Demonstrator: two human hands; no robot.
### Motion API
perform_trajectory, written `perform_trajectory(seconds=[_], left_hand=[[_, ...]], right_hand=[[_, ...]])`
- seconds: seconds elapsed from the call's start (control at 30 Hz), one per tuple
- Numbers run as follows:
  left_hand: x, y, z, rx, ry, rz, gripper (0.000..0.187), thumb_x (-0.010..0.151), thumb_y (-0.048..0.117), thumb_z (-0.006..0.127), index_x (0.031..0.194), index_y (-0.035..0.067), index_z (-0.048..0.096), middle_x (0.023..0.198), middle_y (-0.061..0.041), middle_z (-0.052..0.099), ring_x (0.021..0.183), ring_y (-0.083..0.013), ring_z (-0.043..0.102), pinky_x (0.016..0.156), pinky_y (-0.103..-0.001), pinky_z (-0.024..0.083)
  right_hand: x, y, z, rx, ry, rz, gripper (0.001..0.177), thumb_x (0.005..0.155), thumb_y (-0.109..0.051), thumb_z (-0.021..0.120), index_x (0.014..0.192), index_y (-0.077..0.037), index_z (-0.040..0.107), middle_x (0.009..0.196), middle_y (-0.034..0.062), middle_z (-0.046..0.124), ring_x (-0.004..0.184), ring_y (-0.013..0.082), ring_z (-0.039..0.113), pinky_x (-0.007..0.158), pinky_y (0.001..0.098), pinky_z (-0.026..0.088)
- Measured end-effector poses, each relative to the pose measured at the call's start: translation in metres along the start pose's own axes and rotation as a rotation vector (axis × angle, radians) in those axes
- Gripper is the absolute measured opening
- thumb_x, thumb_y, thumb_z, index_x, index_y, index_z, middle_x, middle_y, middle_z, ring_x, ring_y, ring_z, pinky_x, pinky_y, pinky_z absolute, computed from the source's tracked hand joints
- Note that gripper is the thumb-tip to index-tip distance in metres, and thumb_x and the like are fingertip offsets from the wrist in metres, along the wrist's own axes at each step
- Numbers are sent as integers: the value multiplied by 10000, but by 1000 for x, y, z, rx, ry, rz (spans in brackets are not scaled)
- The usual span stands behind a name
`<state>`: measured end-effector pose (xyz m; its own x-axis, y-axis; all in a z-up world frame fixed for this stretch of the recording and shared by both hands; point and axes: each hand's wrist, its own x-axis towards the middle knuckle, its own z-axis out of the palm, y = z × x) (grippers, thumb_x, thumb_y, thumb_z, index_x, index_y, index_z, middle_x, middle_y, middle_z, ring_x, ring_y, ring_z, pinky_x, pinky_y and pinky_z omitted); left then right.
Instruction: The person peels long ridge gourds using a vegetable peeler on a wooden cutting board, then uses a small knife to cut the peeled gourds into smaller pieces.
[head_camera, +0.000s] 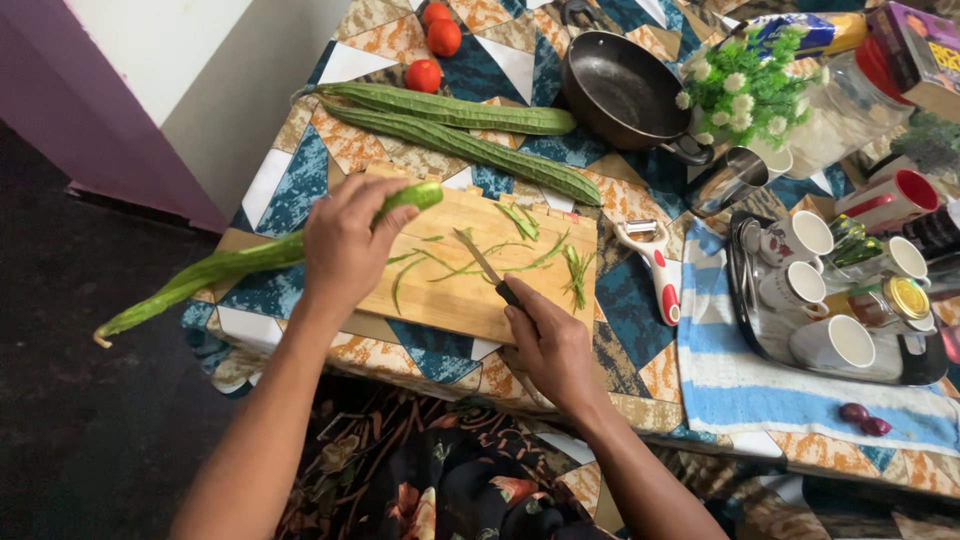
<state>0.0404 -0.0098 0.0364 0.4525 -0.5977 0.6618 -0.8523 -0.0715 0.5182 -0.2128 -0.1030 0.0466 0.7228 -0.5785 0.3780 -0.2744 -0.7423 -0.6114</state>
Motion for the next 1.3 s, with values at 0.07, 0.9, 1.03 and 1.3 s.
perform_trajectory(seconds=[0.07,0.9,1.03,1.3], left_hand=[[6,4,-15,-47,46,10,247,972,244,748,1161,85,755,1030,-77,733,815,-244,672,736,-410,493],[26,3,-88,-223,121,99,317,1115,265,617,1271,-2,688,1094,-134,705,890,-248,678,760,-350,522],[27,0,-104,-314,198,102,367,1167,320,566,1306,2,685,1166,-112,715,1043,-201,706,879,-310,549],[22,3,-103,-364,184,63,393,1164,349,537,1294,10,689,1198,-123,704,1072,-210,693,917,-303,543]], right_hand=[[2,-3,6,4,-46,77,370,946,-123,675,1309,-51,669,935,198,765,706,276,737,666,358,572],[-45,101,-55,-700,308,112,373,919,-148,725,1280,-68,673,1253,177,644,1195,396,565,981,535,438],[-5,52,-29,-237,36,-92,514,919,-181,732,1387,-34,579,1503,236,497,1384,413,481,1120,500,429],[59,-11,98,-199,-574,-757,907,1008,-692,242,1647,-52,170,1703,225,184,1596,391,209,1296,584,167]])
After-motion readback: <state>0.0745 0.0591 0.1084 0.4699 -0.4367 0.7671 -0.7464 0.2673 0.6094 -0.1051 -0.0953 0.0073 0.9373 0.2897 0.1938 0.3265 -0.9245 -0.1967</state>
